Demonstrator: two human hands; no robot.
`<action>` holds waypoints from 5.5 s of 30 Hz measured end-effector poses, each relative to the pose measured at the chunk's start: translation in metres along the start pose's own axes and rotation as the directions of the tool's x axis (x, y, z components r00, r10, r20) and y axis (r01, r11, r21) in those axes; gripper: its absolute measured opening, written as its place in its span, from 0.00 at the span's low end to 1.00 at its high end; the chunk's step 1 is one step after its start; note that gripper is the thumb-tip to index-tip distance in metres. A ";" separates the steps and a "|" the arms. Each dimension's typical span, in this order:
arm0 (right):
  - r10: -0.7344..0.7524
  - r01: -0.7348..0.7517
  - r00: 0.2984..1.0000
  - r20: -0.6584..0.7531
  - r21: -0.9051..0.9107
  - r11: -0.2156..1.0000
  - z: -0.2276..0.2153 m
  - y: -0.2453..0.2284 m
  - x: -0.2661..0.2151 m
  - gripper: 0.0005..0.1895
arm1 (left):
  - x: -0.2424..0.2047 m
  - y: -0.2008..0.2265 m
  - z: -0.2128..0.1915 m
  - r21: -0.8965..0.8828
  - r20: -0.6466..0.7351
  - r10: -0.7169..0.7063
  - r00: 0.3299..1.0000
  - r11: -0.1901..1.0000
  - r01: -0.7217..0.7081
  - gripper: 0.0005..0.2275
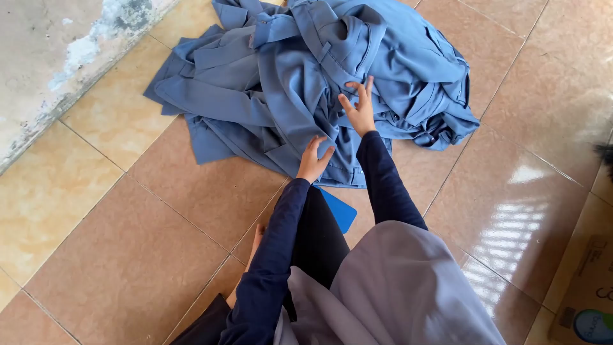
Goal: Folding blue pants into neat rectangles on a tiled floor.
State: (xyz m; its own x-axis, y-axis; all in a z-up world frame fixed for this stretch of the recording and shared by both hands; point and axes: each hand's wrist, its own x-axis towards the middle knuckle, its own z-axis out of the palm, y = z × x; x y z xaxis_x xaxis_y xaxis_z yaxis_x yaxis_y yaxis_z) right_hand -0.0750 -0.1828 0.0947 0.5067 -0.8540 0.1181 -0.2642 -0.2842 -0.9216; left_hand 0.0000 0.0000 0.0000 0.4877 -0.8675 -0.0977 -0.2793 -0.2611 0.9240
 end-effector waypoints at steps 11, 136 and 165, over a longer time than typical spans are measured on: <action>0.011 0.025 0.995 0.103 -0.339 0.940 0.051 0.081 0.016 0.32 | -0.011 0.031 -0.037 -0.372 -0.050 -0.143 0.989 0.921 0.114 0.34; -0.078 0.694 0.280 0.957 -0.145 0.705 0.382 0.031 -0.421 0.15 | -0.507 -0.298 -0.319 -0.547 -0.831 -0.467 -0.303 0.585 0.599 0.40; -0.627 0.695 0.581 0.518 0.085 0.714 0.321 -0.168 -0.293 0.12 | -0.587 -0.157 -0.375 -0.183 -0.945 -0.211 0.251 0.975 0.130 0.40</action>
State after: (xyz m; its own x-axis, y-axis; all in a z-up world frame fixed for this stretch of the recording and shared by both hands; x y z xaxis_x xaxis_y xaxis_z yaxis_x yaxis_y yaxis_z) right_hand 0.0846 0.2546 0.0961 0.8857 -0.0923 0.4550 0.2329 -0.7594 -0.6075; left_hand 0.0680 0.7093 0.0506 0.9627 0.2374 0.1302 -0.0578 -0.2895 0.9554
